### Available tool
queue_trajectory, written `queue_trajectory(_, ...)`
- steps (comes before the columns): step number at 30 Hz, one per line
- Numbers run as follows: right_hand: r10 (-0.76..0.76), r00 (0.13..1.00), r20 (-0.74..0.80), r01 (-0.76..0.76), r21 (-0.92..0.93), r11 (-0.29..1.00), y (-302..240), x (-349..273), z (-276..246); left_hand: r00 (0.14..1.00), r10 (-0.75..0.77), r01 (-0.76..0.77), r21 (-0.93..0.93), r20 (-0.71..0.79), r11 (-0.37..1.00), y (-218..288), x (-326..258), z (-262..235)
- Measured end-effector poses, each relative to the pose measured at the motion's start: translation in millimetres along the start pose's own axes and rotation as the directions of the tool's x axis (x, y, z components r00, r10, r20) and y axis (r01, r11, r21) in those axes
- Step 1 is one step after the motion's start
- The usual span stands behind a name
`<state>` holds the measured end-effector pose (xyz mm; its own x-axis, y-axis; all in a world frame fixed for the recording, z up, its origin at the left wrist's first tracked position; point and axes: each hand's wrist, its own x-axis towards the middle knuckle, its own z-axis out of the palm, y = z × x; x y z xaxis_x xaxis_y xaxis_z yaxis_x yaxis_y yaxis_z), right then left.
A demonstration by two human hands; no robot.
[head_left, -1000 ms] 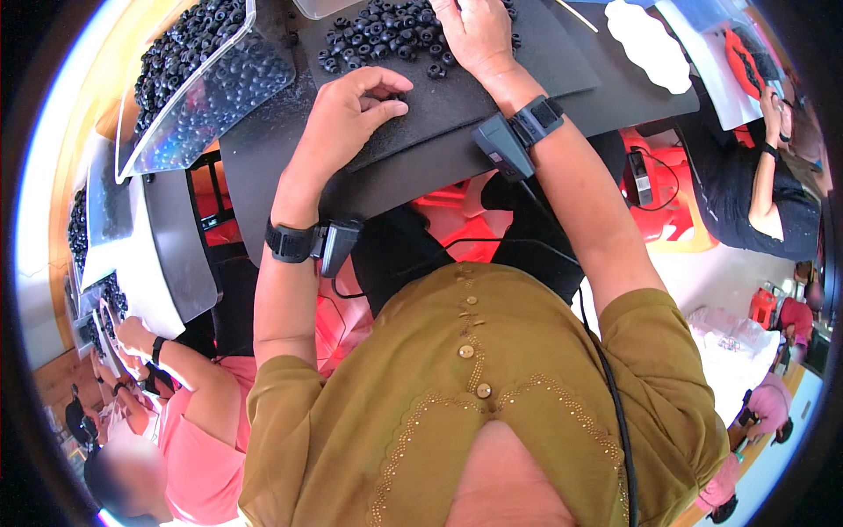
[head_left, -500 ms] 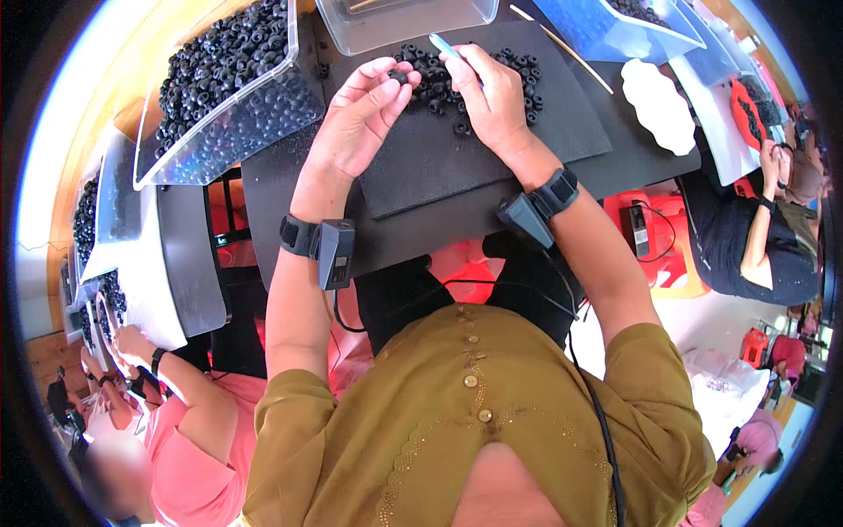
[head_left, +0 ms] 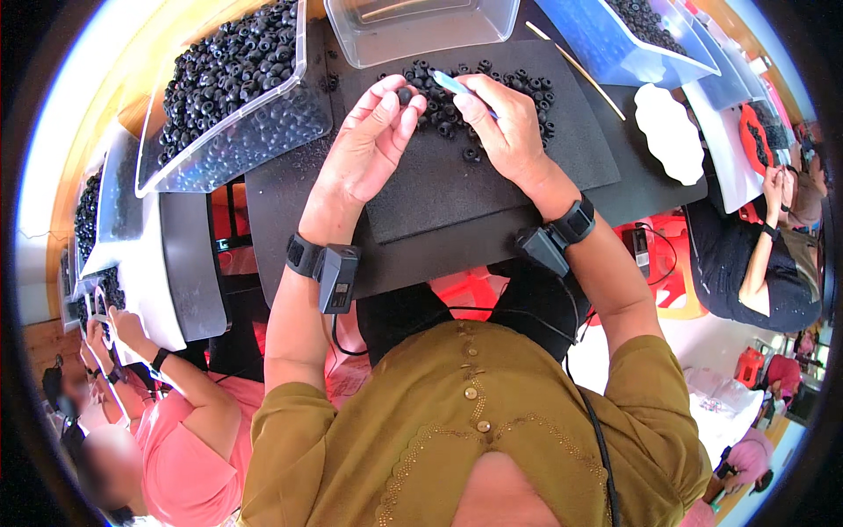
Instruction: Inspecting and assembling small black plastic components at a production workstation.
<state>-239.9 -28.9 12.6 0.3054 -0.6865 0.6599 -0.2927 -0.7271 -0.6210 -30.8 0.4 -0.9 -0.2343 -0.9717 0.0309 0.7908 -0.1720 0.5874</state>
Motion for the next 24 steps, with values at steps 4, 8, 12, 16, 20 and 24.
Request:
queue_trajectory(4, -0.013, 1.0, -0.002, 0.013, 0.024, 1.0, 0.0, -0.8, 0.3, 0.993, -0.035, 0.045, -0.079, 0.112, 0.996, -4.6, 0.2, -3.6)
queue_trajectory(8, -0.076, 0.997, 0.013, 0.076, 0.023, 0.997, 2.9, -2.0, 1.8, 0.999, -0.02, 0.02, -0.009, -0.035, 1.0, -5.9, -4.0, 4.6)
queue_trajectory(12, -0.09, 0.994, 0.061, 0.092, -0.027, 0.995, 0.7, -2.1, -0.5, 0.996, -0.004, 0.013, -0.105, 0.085, 0.994, -5.3, -0.4, -0.1)
queue_trajectory(16, -0.107, 0.991, 0.08, 0.108, -0.016, 0.994, -2.1, -2.6, -0.7, 0.995, -0.01, 0.022, -0.114, 0.1, 0.993, -5.8, -1.5, -2.5)
queue_trajectory(20, -0.116, 0.99, 0.086, 0.119, -0.031, 0.992, -3.6, -2.4, -0.8, 0.992, -0.008, 0.018, -0.075, 0.126, 0.997, -6.9, -2.4, -4.7)
queue_trajectory(24, -0.111, 0.988, 0.104, 0.118, -0.072, 0.99, -6.6, -3.2, -1.9, 0.989, -0.023, 0.031, -0.053, 0.148, 0.998, -6.3, -4.3, -4.7)
